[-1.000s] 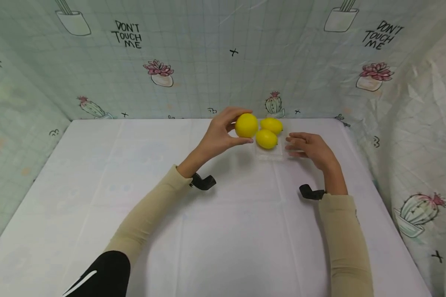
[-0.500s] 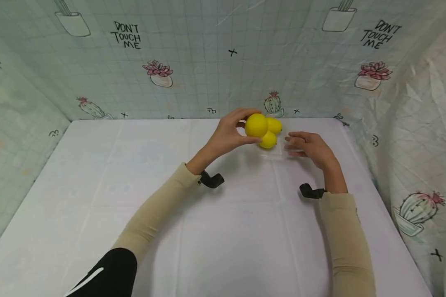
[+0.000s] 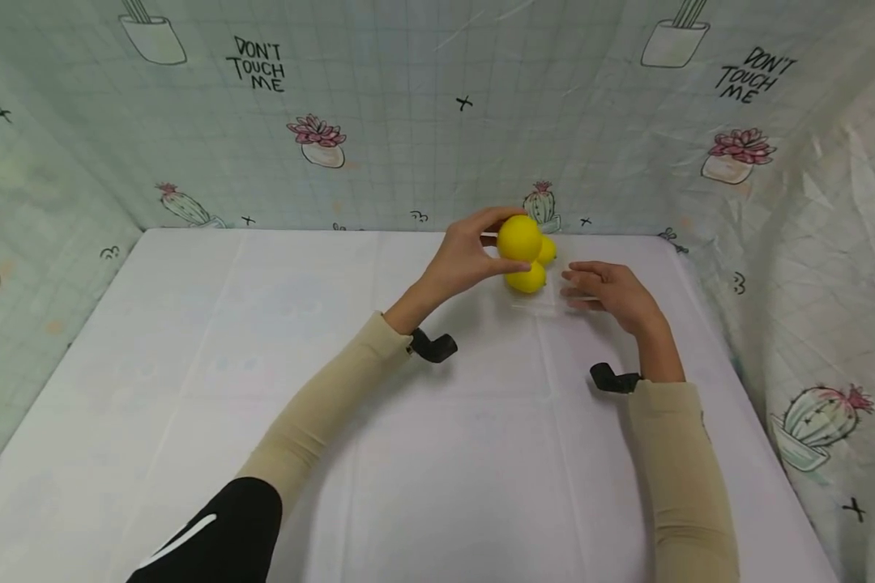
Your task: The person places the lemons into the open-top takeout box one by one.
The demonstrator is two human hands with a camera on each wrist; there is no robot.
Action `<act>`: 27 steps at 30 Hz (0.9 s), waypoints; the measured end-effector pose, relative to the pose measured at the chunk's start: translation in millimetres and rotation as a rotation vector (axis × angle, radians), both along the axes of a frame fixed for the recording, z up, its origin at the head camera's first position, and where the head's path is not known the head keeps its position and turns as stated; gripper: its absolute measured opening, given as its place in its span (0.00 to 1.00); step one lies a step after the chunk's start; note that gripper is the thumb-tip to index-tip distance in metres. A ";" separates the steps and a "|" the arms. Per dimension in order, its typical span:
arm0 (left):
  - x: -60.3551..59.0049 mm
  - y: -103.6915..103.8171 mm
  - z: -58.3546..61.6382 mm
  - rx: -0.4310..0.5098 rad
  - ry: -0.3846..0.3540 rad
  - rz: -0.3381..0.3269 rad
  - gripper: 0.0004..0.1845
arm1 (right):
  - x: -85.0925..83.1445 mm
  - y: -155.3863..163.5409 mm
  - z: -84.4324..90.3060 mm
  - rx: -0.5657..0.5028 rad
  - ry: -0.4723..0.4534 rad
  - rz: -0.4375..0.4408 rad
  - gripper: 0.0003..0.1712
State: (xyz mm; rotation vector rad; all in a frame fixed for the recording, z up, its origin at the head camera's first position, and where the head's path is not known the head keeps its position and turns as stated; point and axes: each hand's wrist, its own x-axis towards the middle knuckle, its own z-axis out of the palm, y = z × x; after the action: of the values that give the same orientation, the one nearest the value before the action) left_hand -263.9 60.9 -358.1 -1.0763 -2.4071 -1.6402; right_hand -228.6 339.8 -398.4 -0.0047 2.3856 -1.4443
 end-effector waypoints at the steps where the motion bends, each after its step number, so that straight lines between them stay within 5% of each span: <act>1: -0.5 2.0 0.9 0.003 -0.004 -0.001 0.39 | 0.0 0.2 0.2 0.002 0.000 -0.001 0.36; 19: -2.5 29.9 -2.8 -0.014 -0.083 0.036 0.37 | 0.2 0.9 -2.1 -0.002 -0.008 -0.014 0.37; 27: -12.6 33.8 -2.9 -0.078 -0.201 0.122 0.37 | -2.4 1.4 -3.4 -0.017 0.016 -0.004 0.36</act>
State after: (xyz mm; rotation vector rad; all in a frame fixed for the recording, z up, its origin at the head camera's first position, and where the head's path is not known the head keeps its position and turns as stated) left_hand -276.5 94.6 -361.1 -0.7897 -2.6214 -1.7020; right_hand -231.0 341.1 -401.7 -0.0156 2.3873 -1.4709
